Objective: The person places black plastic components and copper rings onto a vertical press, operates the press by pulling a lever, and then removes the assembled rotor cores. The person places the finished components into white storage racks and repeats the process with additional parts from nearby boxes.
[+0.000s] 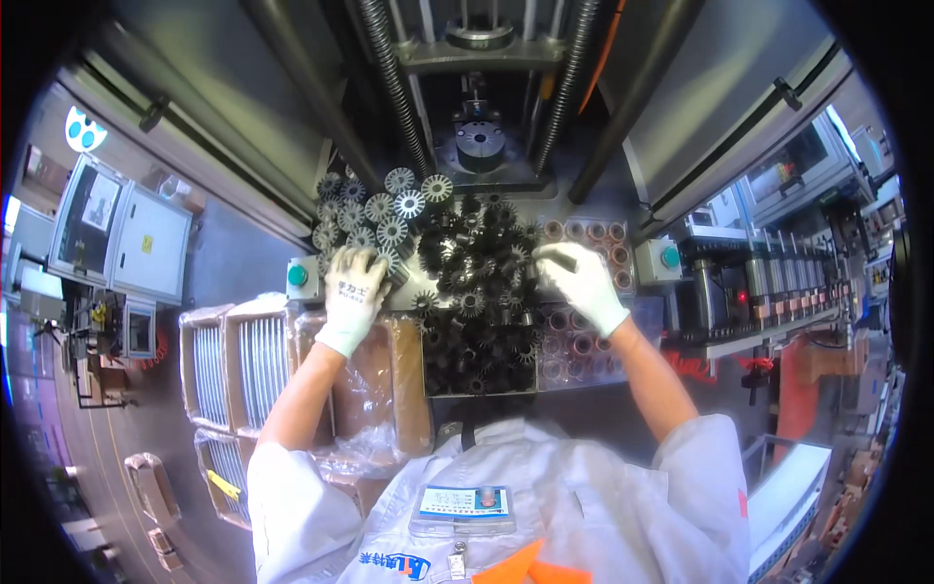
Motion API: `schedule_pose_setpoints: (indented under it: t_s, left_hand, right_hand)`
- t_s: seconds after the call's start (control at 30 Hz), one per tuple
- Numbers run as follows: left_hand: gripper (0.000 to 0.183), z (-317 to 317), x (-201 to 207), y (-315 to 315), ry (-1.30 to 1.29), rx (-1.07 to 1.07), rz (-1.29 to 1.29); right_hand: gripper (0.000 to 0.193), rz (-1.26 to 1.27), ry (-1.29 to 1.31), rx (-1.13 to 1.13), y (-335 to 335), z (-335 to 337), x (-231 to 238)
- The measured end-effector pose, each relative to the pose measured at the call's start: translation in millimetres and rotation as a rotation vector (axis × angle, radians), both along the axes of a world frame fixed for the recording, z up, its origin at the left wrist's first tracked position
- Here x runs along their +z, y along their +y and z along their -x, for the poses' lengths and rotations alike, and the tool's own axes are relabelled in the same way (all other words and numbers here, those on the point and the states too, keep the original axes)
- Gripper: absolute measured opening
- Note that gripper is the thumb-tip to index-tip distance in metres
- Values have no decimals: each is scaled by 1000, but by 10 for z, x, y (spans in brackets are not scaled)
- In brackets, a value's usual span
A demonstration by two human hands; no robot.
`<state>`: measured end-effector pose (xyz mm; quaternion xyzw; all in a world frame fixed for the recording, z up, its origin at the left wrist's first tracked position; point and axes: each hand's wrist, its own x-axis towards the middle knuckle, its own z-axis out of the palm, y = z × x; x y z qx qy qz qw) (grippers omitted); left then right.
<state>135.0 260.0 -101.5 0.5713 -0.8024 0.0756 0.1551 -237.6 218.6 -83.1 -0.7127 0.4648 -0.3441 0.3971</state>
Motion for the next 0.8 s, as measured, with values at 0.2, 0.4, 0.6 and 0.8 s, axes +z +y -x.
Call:
schedule_pose_setpoints:
  t_s: [0.2,0.4,0.6,0.8]
  left_hand:
    - [42,76,49,-35,-85,-138,9]
    - [38,142,499,236,210,-16,-110]
    - [35,316,854,7,634,23,-54]
    - [36,467,922,-289,808,-19,-11]
  right_hand:
    - [22,-373,-314,3,61,71,124]
    - [30,-154,-453,29,-625,-325,625]
    - [32,-23,-420,-73,-1703,-796,888]
    - [36,5,-226,-238,-2417,-922,538]
